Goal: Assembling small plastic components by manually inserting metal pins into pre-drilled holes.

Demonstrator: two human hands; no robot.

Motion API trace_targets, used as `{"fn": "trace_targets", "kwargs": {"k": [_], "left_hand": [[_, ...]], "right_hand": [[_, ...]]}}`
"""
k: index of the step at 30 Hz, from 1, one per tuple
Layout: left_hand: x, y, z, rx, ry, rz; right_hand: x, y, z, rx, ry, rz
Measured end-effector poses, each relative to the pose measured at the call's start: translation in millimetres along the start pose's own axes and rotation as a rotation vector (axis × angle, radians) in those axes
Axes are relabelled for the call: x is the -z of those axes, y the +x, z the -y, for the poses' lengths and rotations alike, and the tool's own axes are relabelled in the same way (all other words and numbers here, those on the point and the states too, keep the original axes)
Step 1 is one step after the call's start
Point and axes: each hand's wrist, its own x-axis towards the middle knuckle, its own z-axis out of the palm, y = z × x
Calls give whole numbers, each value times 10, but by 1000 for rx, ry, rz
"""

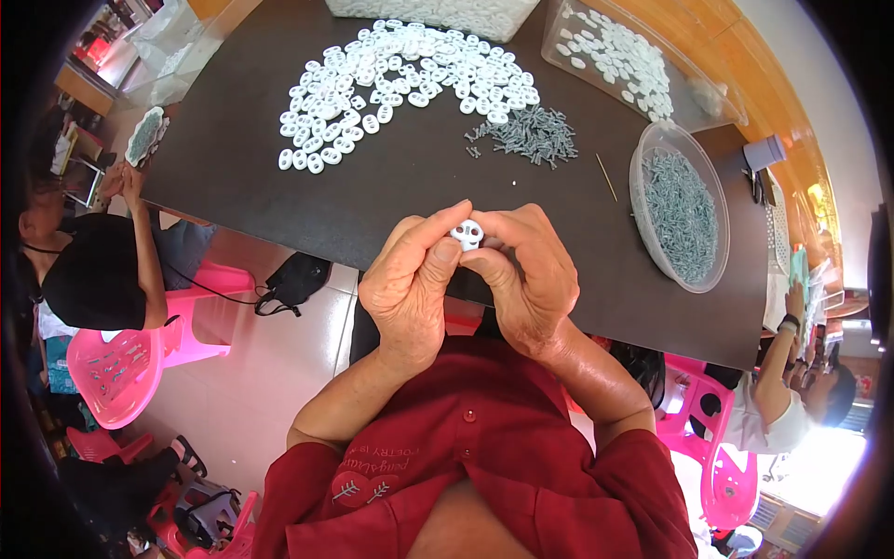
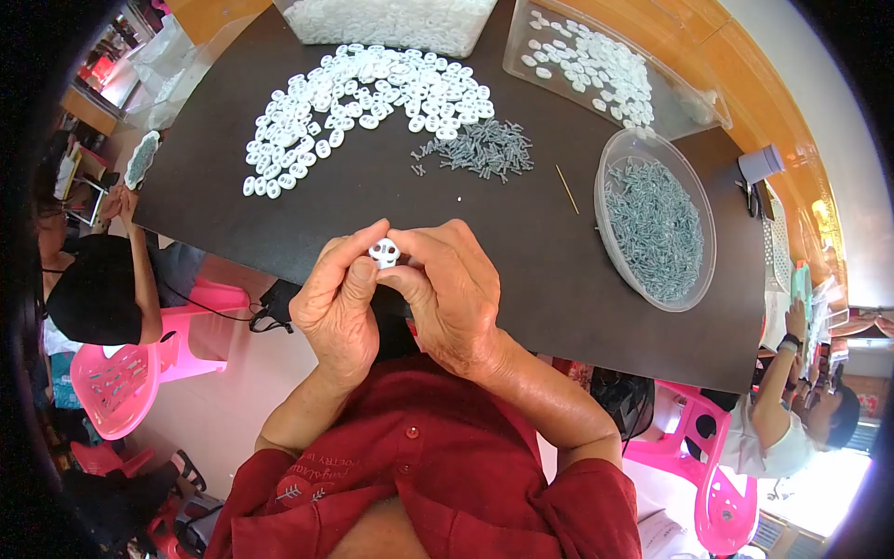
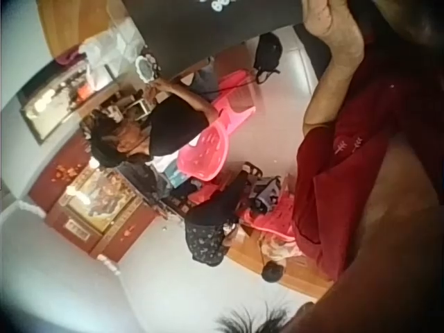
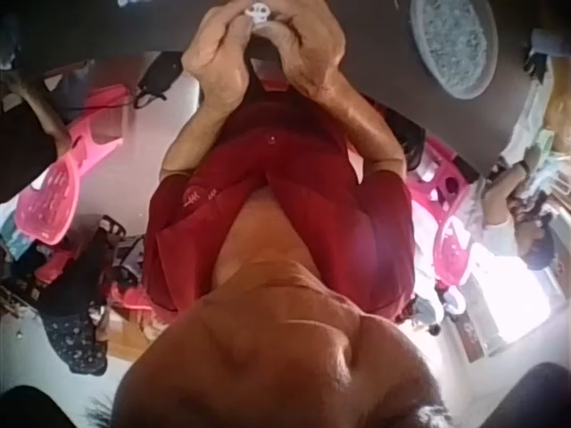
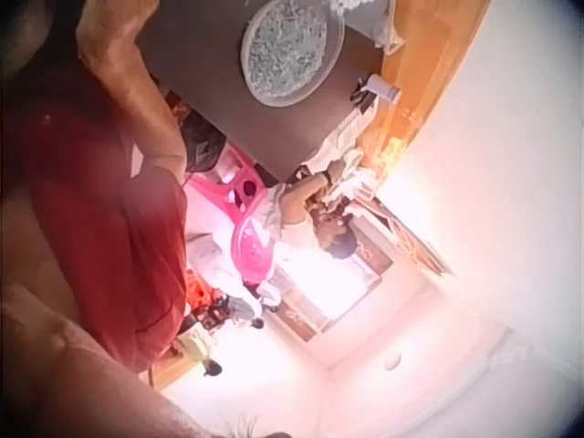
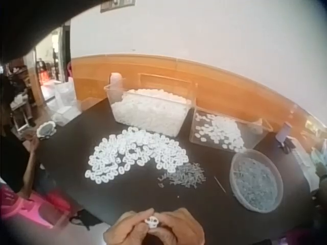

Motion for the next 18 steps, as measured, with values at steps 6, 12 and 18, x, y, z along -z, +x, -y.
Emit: {"fn": "trace_targets", "kwargs": {"k": [6, 12, 18], "left_hand": [[-6, -15, 6, -52, 22, -25], [-17, -49, -57, -42, 7, -25], [-60, -54, -113, -141, 91, -34]], "right_hand": [[-28, -16, -17, 65, -3, -33], [-28, -55, -12, 48, -10, -9], [-24, -42, 6, 180, -80, -66]]}}
